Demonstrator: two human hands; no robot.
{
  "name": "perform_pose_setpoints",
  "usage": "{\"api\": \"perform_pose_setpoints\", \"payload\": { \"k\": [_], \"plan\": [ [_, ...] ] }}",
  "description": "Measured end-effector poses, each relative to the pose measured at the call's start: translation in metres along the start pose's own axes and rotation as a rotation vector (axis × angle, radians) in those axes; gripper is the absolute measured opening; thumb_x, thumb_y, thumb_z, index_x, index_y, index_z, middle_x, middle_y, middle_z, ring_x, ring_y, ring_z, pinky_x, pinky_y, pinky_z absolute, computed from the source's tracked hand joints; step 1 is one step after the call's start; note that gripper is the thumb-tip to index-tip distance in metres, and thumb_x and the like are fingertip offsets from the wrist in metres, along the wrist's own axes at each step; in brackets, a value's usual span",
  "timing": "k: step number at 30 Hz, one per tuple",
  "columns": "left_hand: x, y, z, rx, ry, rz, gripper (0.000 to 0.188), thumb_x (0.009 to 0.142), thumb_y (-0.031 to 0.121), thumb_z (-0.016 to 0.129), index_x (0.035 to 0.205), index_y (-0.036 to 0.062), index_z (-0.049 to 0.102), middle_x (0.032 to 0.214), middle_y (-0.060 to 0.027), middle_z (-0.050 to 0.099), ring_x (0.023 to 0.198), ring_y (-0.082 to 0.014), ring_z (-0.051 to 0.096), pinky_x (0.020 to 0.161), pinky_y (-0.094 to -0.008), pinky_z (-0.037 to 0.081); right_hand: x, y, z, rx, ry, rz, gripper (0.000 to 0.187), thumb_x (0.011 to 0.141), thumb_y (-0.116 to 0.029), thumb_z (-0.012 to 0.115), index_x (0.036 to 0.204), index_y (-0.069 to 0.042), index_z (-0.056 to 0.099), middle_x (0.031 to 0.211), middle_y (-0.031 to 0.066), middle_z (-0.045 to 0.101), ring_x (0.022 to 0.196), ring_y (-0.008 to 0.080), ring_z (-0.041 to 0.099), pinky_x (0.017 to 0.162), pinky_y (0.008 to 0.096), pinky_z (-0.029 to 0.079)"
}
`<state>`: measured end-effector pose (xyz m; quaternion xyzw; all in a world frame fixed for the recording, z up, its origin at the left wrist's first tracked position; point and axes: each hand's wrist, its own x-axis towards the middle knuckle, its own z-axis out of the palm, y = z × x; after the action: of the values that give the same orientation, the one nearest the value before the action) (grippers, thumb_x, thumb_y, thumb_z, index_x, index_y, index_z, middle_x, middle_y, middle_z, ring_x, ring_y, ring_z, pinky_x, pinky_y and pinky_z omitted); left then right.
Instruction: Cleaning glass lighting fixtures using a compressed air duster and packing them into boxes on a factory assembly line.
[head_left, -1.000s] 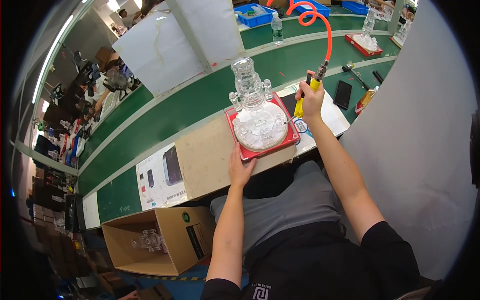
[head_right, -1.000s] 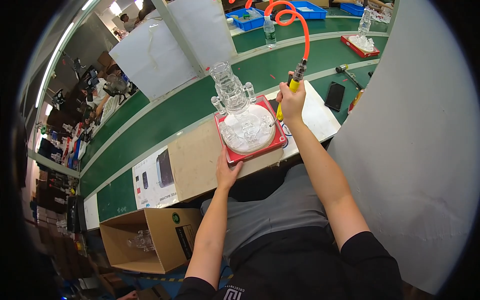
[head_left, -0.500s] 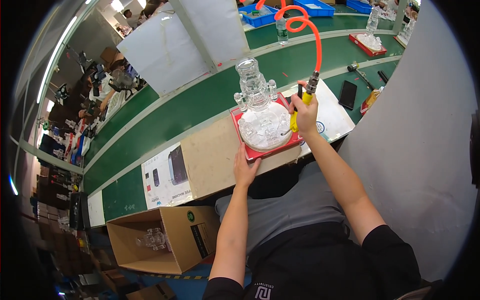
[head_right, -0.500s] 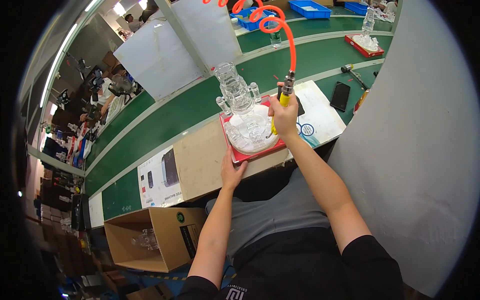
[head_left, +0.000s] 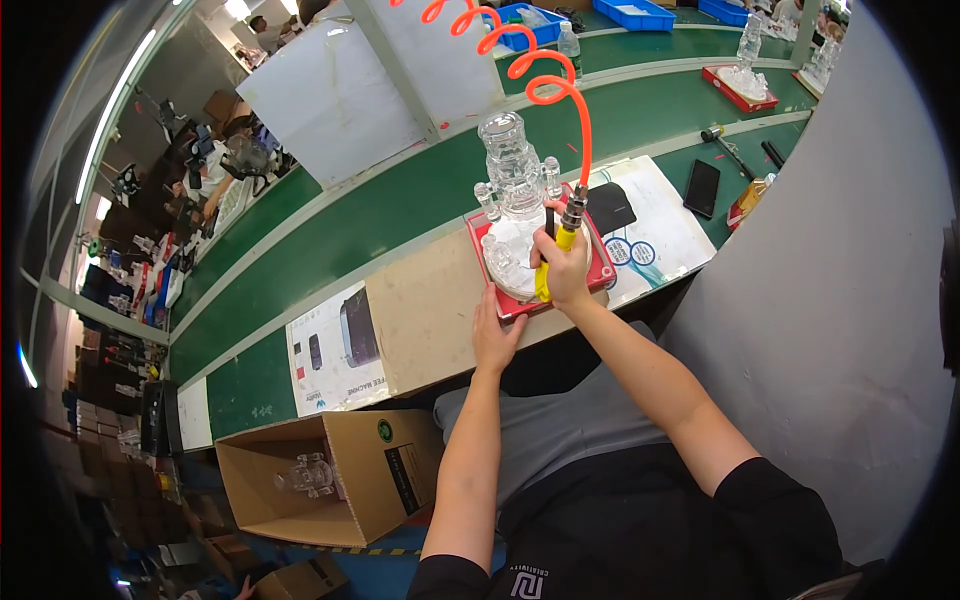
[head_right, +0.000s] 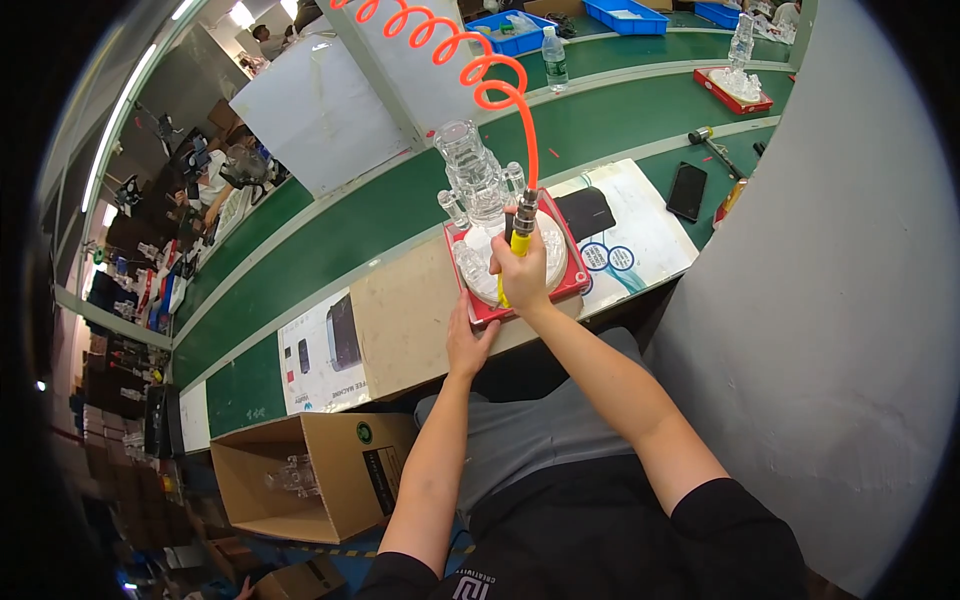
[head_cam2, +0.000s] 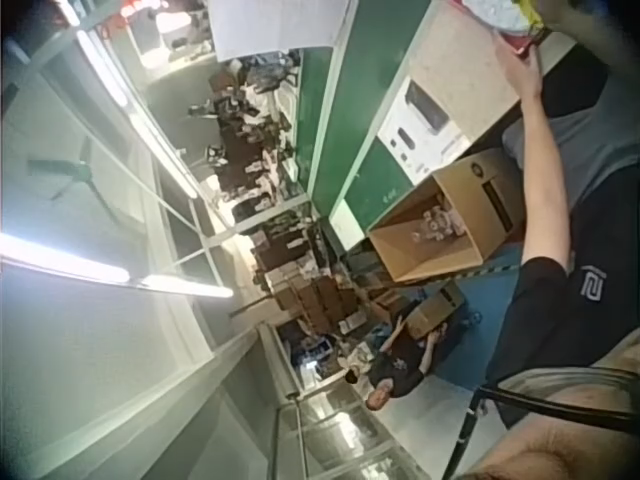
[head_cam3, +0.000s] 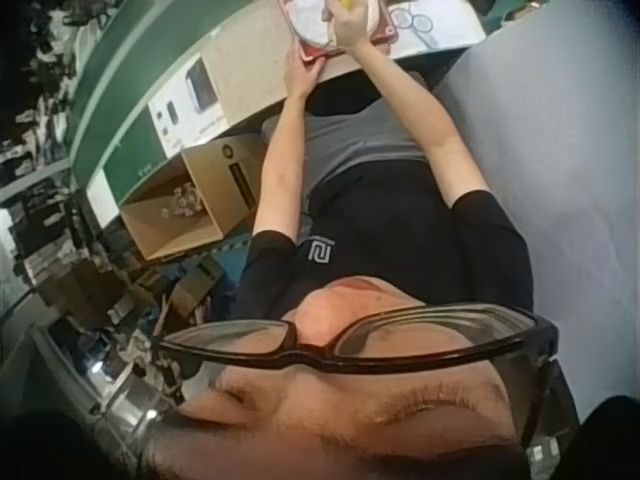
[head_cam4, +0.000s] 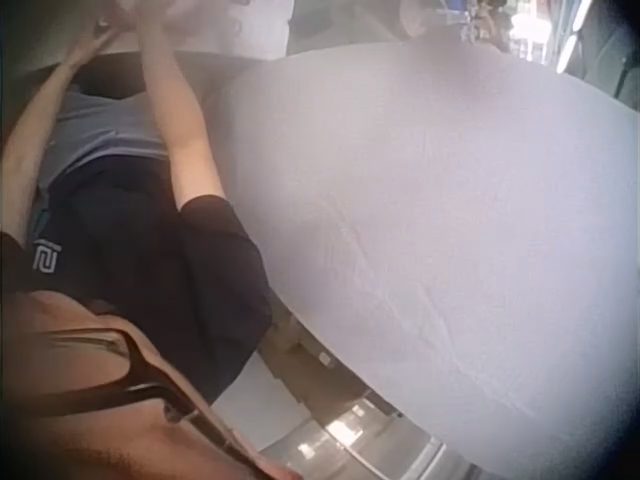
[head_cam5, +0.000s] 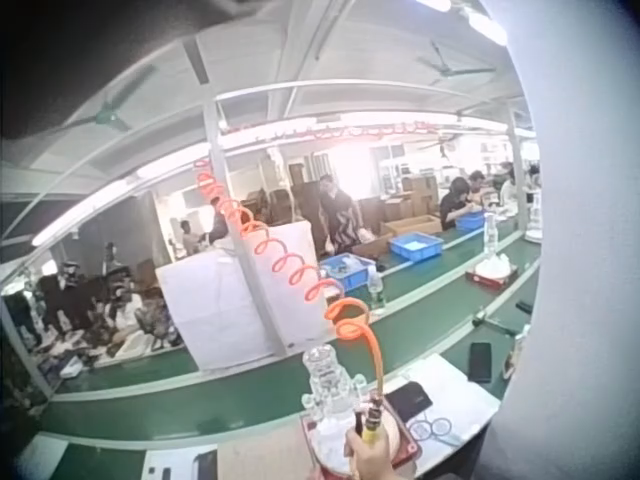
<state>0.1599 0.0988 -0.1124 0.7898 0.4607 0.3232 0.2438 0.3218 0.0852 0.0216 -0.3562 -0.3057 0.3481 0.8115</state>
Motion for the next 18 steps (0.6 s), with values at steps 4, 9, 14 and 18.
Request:
{"api": "perform_pose_setpoints", "payload": {
  "k": [4,9,14,18],
  "plan": [
    [-0.001,-0.001,0.001,-0.004,-0.004,0.004,0.084,0.078,0.031,0.076,0.146,0.0049,0.033,0.143,-0.0203,0.045,0.132,-0.0359,0.044,0.11,-0.0431,0.034,-0.006,0.008,-0.004,0.019,-0.026,0.016,0.04,0.088,0.002,0.055,0.126,-0.005,0.047,0.072,0.0007,0.052,0.052,0.0078,0.05,0.048,0.0222,0.041],
    [0.0,-0.005,0.003,0.06,0.047,0.075,0.084,0.079,0.029,0.076,0.147,0.0056,0.033,0.139,-0.018,0.048,0.127,-0.0355,0.048,0.105,-0.0424,0.039,0.003,-0.001,-0.023,-0.017,0.013,-0.024,0.039,0.089,0.0,0.056,0.126,-0.005,0.048,0.073,0.001,0.053,0.054,0.0085,0.051,0.05,0.0229,0.042],
    [0.001,-0.005,0.002,0.029,0.042,0.054,0.082,0.08,0.03,0.074,0.147,0.0056,0.033,0.138,-0.0183,0.049,0.127,-0.0359,0.047,0.105,-0.043,0.038,0.019,-0.023,-0.05,-0.067,0.041,-0.072,0.039,0.089,0.0,0.056,0.126,-0.004,0.046,0.075,0.0008,0.053,0.054,0.0085,0.051,0.051,0.0228,0.043],
    [0.001,-0.003,0.003,0.033,0.041,0.048,0.078,0.084,0.034,0.071,0.146,0.006,0.034,0.138,-0.0188,0.049,0.127,-0.0366,0.047,0.105,-0.0433,0.038,0.037,-0.043,-0.073,-0.119,0.089,-0.123,0.041,0.088,-0.004,0.056,0.128,-0.001,0.045,0.065,0.0005,0.051,0.053,0.009,0.05,0.051,0.0228,0.043]
  ]
}}
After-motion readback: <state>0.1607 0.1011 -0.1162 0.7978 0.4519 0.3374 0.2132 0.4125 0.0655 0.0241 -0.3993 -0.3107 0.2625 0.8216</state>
